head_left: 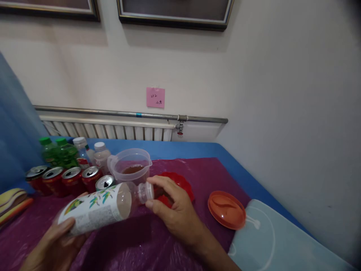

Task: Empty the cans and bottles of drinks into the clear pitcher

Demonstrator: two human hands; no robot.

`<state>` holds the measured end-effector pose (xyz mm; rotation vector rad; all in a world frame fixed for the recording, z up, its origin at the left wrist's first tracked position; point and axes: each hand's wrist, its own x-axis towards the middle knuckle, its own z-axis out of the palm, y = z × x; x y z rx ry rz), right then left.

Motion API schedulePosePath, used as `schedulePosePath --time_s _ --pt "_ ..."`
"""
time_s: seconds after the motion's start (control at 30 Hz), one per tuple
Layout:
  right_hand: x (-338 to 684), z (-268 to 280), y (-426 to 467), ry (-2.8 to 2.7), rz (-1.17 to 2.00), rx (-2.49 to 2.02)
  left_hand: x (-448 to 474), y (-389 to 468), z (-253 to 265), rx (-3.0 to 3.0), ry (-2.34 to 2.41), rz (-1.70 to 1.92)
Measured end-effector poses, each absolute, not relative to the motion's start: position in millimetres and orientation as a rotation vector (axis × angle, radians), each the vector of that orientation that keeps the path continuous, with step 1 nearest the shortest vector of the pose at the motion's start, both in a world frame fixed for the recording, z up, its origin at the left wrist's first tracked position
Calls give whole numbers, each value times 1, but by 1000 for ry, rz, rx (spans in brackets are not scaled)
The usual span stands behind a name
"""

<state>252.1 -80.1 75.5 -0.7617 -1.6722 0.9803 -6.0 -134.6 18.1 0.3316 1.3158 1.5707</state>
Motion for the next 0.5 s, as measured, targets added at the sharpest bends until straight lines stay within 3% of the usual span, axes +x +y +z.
schedulePosePath --time_s 0.5 --pt "278 79 -90 -1916 934 -554 15 -140 6 151 1214 1443"
